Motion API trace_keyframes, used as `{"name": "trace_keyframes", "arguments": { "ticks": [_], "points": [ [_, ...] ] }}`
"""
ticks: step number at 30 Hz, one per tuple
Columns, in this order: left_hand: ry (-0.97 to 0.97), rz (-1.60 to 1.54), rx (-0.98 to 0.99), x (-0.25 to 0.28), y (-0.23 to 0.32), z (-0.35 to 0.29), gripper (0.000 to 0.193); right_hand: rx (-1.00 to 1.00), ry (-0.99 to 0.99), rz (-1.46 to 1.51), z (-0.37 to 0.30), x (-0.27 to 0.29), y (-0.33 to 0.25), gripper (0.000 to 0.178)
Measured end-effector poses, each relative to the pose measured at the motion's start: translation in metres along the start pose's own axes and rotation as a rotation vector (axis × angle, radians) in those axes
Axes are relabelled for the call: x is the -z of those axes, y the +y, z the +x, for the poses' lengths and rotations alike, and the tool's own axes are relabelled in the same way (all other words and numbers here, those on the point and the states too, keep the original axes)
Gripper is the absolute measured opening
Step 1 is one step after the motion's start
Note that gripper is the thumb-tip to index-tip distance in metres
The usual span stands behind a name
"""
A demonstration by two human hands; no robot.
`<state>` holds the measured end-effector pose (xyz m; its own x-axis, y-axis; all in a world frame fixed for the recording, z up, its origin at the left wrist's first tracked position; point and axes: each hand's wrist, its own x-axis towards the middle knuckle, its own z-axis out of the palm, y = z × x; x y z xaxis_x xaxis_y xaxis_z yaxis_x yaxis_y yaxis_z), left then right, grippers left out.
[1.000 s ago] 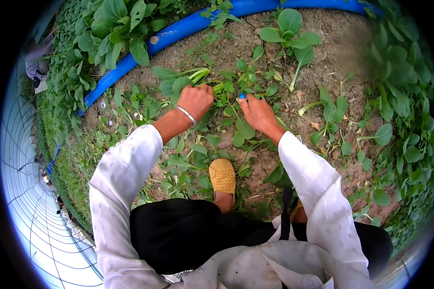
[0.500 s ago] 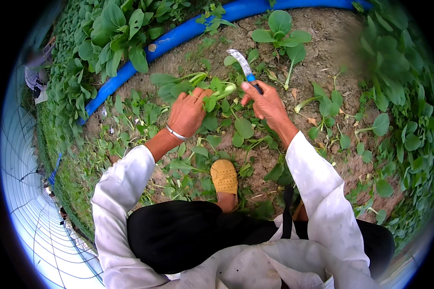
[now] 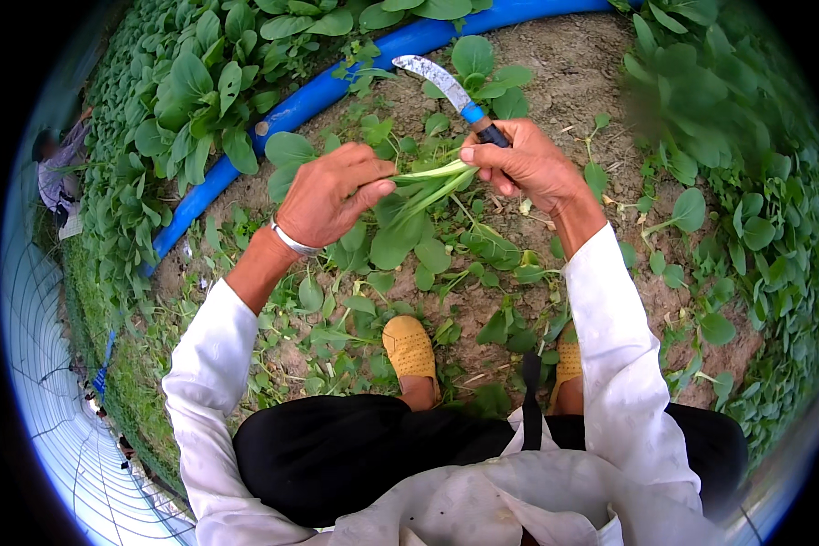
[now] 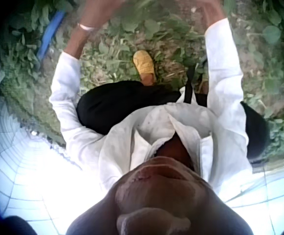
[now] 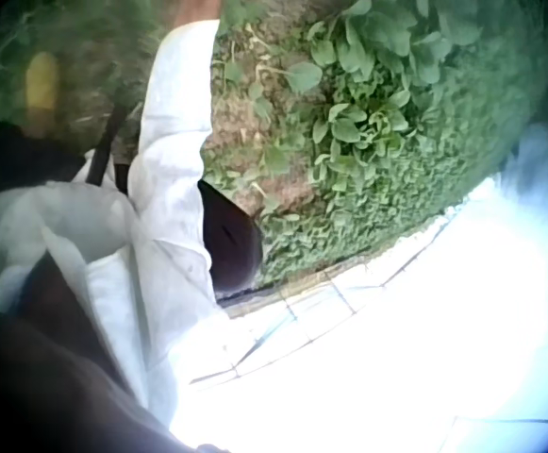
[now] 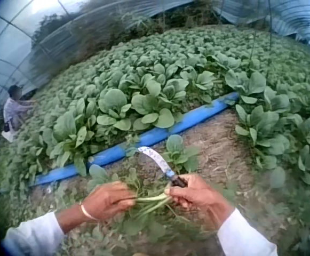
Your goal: The person harvests green leafy vegetables by cutting the base of the plant with a curved knife, gathers a bundle in one hand, and places the bundle into a plastic crate.
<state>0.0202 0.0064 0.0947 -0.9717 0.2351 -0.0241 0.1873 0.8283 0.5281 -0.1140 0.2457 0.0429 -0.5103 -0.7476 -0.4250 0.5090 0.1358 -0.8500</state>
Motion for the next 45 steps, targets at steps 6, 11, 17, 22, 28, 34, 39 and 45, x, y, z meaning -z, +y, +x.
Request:
{"name": "trace_keyframes", "arguments": {
  "ticks": [6,11,17,22,28,34,39,45],
  "points": [
    [0.355,-0.171,0.116,0.023,0.021,0.018,0.026,0.243,0.282,-0.230,-0.048,0.033,-0.047,0.022],
    [0.417,-0.131,0.005,0.026,0.046,0.044,0.022,0.537,0.776,-0.757,-0.081,0.024,-0.088,0.018],
    [0.379,-0.187,-0.038,0.021,0.053,0.059,0.020,0.714,1.124,-0.915,-0.121,0.025,-0.131,0.020],
    [0.479,-0.181,-0.037,0.025,0.053,0.069,0.025,1.027,1.387,-0.707,-0.144,0.053,-0.177,0.024],
    [0.628,0.112,-0.311,0.058,0.094,0.085,0.042,0.811,1.071,-0.670,-0.112,0.015,-0.175,0.023],
    [0.341,0.243,-0.081,0.055,0.095,0.084,0.041,0.686,0.283,-0.159,-0.045,-0.055,-0.119,0.019],
    [0.207,0.259,0.231,0.039,-0.013,0.048,0.021,0.455,0.352,-0.278,0.019,-0.067,-0.046,0.035],
    [-0.145,0.638,0.225,-0.038,-0.092,-0.020,0.030,0.136,0.195,-0.796,0.050,-0.085,0.087,0.043]
  ]
}}
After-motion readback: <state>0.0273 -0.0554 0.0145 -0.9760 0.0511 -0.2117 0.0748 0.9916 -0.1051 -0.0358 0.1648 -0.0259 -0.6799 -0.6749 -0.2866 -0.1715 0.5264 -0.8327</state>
